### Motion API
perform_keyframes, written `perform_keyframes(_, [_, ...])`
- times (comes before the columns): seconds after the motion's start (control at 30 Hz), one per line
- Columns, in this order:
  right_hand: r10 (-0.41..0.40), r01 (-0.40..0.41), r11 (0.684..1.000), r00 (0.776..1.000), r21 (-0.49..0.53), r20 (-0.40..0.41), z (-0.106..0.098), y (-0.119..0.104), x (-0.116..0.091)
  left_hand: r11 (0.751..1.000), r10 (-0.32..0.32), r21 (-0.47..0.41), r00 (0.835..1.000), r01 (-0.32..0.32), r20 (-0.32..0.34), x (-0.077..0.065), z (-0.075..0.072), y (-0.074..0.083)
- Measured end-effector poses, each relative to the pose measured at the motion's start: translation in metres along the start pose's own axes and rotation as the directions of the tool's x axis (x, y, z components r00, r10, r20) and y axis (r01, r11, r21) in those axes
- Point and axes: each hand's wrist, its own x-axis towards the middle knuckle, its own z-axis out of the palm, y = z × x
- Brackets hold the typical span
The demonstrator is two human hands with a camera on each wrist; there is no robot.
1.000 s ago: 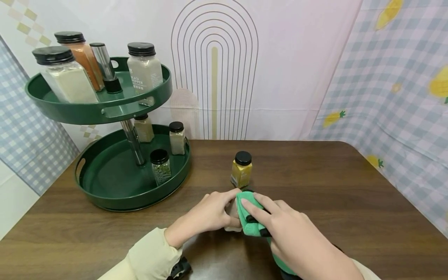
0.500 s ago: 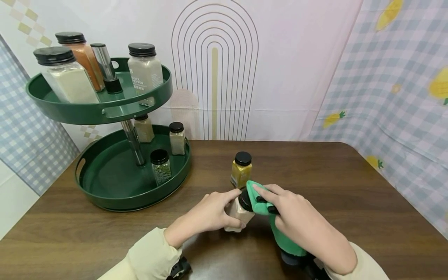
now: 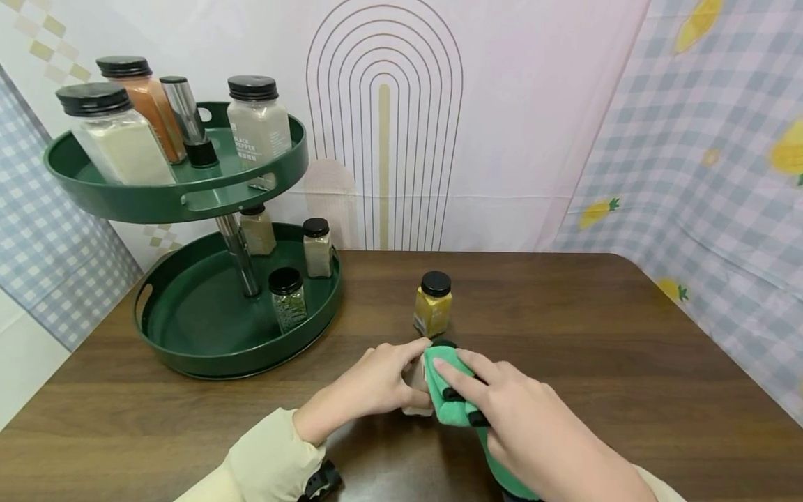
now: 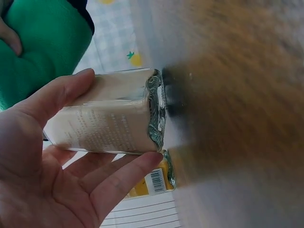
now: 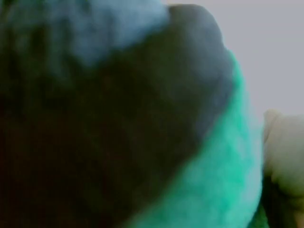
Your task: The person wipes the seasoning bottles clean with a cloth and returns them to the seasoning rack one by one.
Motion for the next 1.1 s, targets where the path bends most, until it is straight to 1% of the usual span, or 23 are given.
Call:
perform_keyframes(0.1, [0.013, -0.013, 1.0, 1.0, -0.006, -0.018, 0.0, -0.002, 0.001, 1.0, -0.001, 0.003, 1.0, 0.001, 0.0, 0.0, 0.0, 0.0])
perform_keyframes(0.17, [0.049, -0.049, 0.999, 0.999, 0.007, -0.021, -0.001, 0.001, 0.005, 1.0, -0.005, 0.011, 1.0, 0.005, -0.001, 0.0, 0.0, 0.001])
perform_keyframes(0.23, [0.092, -0.091, 0.995, 0.996, 0.046, -0.004, -0.001, 0.006, 0.01, 1.0, -0.009, 0.024, 1.0, 0.009, -0.005, 0.001, 0.001, 0.001])
perform_keyframes(0.4, [0.136, -0.141, 0.975, 0.99, 0.172, 0.042, 0.001, 0.022, 0.019, 0.998, -0.009, 0.059, 1.0, 0.01, -0.018, 0.001, 0.003, 0.001])
perform_keyframes(0.5, [0.144, -0.153, 0.969, 0.988, 0.192, 0.056, 0.002, 0.026, 0.021, 0.998, -0.01, 0.059, 1.0, 0.011, -0.017, 0.001, 0.003, 0.001])
perform_keyframes(0.6, [0.141, -0.15, 0.974, 0.988, 0.168, 0.065, 0.002, 0.024, 0.021, 0.999, -0.011, 0.052, 1.0, 0.012, -0.016, 0.0, 0.003, 0.0])
perform_keyframes(0.73, [0.113, -0.117, 0.99, 0.992, 0.075, 0.049, -0.001, 0.014, 0.015, 0.999, -0.012, 0.035, 1.0, 0.012, -0.014, 0.0, 0.002, 0.0])
perform_keyframes(0.83, [0.086, -0.087, 0.996, 0.995, 0.013, 0.049, -0.001, 0.007, 0.008, 1.0, -0.009, 0.015, 1.0, 0.009, -0.01, 0.0, 0.002, -0.001])
perform_keyframes(0.9, [0.048, -0.048, 0.999, 0.998, -0.006, 0.047, 0.0, 0.003, 0.004, 1.0, -0.004, 0.002, 1.0, 0.004, -0.007, 0.0, 0.002, -0.001])
perform_keyframes(1.0, [-0.008, 0.009, 1.0, 1.0, -0.017, 0.02, 0.001, -0.001, -0.001, 1.0, 0.005, -0.005, 1.0, -0.005, -0.008, 0.0, 0.002, -0.001])
perform_keyframes(1.03, [-0.019, 0.019, 1.0, 1.0, -0.017, 0.007, 0.001, -0.002, -0.001, 1.0, 0.008, -0.003, 1.0, -0.008, -0.009, 0.0, 0.002, -0.001])
perform_keyframes(1.1, [-0.01, 0.009, 1.0, 1.0, -0.024, -0.021, 0.0, -0.003, 0.001, 1.0, 0.008, -0.006, 1.0, -0.008, -0.011, 0.001, 0.001, -0.001])
